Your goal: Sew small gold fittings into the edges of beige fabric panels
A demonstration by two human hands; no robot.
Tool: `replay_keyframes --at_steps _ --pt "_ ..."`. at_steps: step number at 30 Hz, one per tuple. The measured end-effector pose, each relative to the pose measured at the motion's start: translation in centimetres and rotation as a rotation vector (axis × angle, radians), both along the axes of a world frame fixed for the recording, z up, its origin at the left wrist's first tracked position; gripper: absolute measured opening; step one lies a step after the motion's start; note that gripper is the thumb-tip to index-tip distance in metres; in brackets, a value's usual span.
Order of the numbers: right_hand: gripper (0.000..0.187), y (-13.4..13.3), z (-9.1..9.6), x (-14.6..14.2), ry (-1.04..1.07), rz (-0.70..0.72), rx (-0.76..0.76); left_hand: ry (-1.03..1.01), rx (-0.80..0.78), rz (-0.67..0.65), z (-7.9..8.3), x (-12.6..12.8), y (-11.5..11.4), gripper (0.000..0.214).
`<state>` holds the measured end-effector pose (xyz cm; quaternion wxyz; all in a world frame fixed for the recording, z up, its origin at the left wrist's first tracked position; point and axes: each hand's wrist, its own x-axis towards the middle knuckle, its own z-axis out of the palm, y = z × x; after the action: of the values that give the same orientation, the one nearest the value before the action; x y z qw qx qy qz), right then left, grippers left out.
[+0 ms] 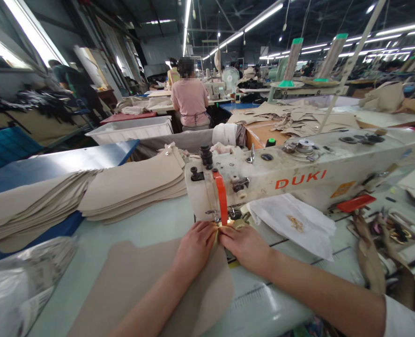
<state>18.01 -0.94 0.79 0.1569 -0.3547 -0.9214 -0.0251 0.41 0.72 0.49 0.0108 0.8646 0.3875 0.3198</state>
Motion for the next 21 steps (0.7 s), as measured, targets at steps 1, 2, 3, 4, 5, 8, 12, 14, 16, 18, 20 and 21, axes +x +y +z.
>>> replay_keyframes --at_steps 1,2,3,4,5,8,12,14,16,18,20,21 --pt "0.009 0.03 -0.04 -0.02 0.001 -0.002 0.004 0.0 0.004 -0.001 0.0 0.01 0.05 0.027" --pt "0.009 0.07 -0.07 -0.03 0.001 -0.006 0.01 -0.002 0.01 -0.001 0.0 0.01 0.08 0.027" --pt "0.009 0.09 -0.09 -0.05 0.002 -0.012 0.016 -0.003 0.011 -0.001 -0.01 0.02 0.12 0.026" --pt "0.009 0.11 -0.1 -0.06 0.003 -0.017 0.021 -0.005 0.011 0.001 -0.01 0.02 0.14 0.026" --pt "0.009 0.13 -0.1 -0.06 0.005 -0.021 0.024 -0.009 0.008 0.004 -0.01 0.02 0.15 0.026" --pt "0.01 0.12 -0.09 -0.08 0.008 -0.02 0.023 -0.021 0.003 0.007 -0.02 0.01 0.17 0.025" --pt "0.011 0.07 -0.16 -0.13 0.004 -0.026 0.022 -0.03 0.02 -0.003 -0.1 -0.02 0.24 0.027" --pt "0.011 0.07 -0.22 -0.17 0.007 -0.025 0.011 -0.03 0.023 -0.006 -0.15 -0.02 0.27 0.027" --pt "0.01 0.1 -0.26 -0.21 0.008 -0.021 -0.003 -0.032 0.016 -0.007 -0.17 -0.02 0.28 0.027" --pt "0.009 0.12 -0.27 -0.22 0.008 -0.023 -0.005 -0.034 0.003 -0.012 -0.16 -0.04 0.23 0.027" --pt "0.01 0.09 -0.26 -0.18 0.004 -0.027 0.003 -0.026 -0.016 -0.016 -0.1 -0.08 0.09 0.028" --pt "0.01 0.05 -0.25 -0.14 0.003 -0.028 0.012 -0.016 -0.025 -0.018 -0.05 -0.1 -0.02 0.027"
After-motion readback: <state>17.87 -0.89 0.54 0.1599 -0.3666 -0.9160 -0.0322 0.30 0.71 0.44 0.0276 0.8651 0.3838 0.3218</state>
